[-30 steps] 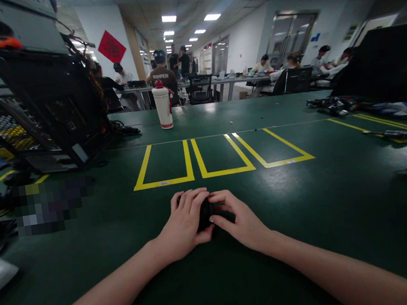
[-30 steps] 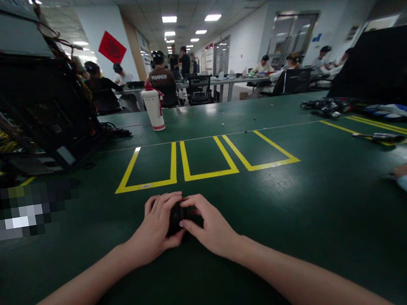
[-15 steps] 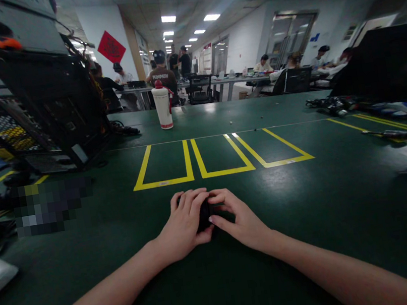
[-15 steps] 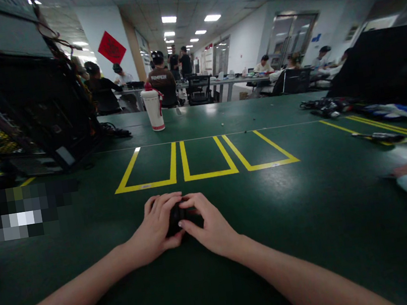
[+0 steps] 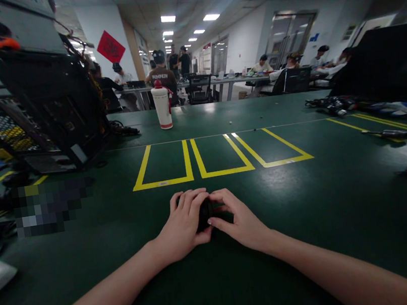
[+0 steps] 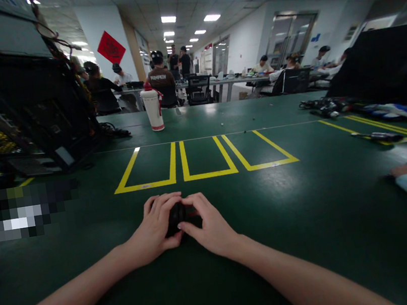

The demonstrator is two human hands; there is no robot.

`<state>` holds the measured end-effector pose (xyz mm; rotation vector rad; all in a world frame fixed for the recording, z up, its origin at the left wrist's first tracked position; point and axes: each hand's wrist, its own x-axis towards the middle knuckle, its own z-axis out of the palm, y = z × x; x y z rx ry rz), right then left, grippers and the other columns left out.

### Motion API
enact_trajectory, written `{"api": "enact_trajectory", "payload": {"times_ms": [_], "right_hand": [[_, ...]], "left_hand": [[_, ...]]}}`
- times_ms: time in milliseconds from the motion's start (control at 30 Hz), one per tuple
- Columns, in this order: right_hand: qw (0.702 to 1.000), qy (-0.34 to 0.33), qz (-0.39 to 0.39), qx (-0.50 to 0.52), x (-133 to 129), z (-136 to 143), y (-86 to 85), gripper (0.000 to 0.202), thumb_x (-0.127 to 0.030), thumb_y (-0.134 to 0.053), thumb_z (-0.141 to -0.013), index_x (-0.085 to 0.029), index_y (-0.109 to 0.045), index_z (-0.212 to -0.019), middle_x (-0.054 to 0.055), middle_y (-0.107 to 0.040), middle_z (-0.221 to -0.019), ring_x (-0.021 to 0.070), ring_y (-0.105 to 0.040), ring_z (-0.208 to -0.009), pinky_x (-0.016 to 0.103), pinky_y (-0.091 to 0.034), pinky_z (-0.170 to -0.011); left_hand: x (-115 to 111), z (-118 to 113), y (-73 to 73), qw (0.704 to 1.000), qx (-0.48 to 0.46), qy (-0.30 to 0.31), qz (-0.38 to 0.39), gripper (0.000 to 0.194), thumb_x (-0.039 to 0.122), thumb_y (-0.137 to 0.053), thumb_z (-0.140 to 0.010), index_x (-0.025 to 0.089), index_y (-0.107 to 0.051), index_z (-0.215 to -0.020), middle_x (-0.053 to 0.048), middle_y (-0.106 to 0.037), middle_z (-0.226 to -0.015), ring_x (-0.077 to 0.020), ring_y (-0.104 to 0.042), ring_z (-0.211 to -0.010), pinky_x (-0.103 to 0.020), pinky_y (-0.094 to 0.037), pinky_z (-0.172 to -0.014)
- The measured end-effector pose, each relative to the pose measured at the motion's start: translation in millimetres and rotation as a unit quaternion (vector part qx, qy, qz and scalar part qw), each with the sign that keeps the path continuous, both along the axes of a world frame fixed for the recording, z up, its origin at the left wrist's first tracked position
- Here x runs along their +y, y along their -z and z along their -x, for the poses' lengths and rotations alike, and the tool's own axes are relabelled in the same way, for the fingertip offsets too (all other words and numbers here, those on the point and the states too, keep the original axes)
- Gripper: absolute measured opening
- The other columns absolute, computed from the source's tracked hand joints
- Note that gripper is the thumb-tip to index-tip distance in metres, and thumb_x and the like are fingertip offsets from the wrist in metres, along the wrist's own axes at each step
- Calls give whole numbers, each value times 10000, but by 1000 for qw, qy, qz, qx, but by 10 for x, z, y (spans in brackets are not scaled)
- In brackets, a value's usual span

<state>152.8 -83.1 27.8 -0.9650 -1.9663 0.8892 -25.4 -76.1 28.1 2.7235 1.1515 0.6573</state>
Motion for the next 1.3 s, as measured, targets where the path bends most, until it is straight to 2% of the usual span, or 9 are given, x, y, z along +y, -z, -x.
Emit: {"api": "enact_trajectory", "payload": {"times_ms": [267, 467, 767, 900, 1033, 1300], "right_hand": [[1000, 2, 0, 23, -17, 6, 1, 270, -147, -526, -760, -231, -479, -1011, 34, -465, -1092, 167, -476, -1029, 366, -445, -897], [1000, 13, 7, 8, 3, 19, 25, 371, -152, -524, -761, -243, -435, -1110, 40, -472, -1072, 175, -480, -1012, 386, -455, -881], [1000, -1, -2, 20, -16, 0, 18, 294, -138, -514, -765, -236, -470, -1038, 39, -438, -1107, 170, -461, -1051, 381, -433, -916], [999, -5, 16, 36, 4, 6, 42, 253, -155, -515, -774, -233, -478, -1012, 31, -458, -1090, 162, -479, -1028, 366, -447, -901], [999, 9, 29, 30, 13, 13, 27, 325, -164, -523, -770, -235, -444, -1078, 32, -478, -1066, 163, -488, -1005, 364, -463, -874], [1000, 5, -3, 12, -17, -1, -8, 314, -141, -522, -761, -236, -466, -1055, 42, -451, -1093, 179, -470, -1030, 397, -446, -898]], "left_hand": [[14, 13, 30, 1000, -5, 3, 1, 631, 273, -560, -733, 185, -224, -1260, -96, -356, -1273, -261, -330, -1164, -485, -193, -994], [13, 4, 20, 1000, -5, -2, 5, 637, 276, -574, -723, 182, -233, -1252, -93, -361, -1270, -260, -339, -1157, -479, -192, -996], [24, -3, 52, 1000, -2, -3, -9, 642, 262, -563, -718, 175, -223, -1256, -101, -365, -1263, -261, -332, -1158, -475, -195, -989], [13, 3, 25, 1000, 4, -5, -1, 636, 278, -558, -729, 175, -220, -1258, -102, -356, -1271, -256, -327, -1164, -472, -186, -996], [-5, 7, -23, 1000, 11, -4, 10, 620, 280, -549, -741, 178, -220, -1256, -102, -353, -1277, -254, -328, -1167, -473, -186, -1000], [5, 2, 4, 1000, 5, -2, 4, 626, 274, -556, -731, 186, -221, -1253, -94, -359, -1272, -259, -330, -1164, -482, -188, -998]]}}
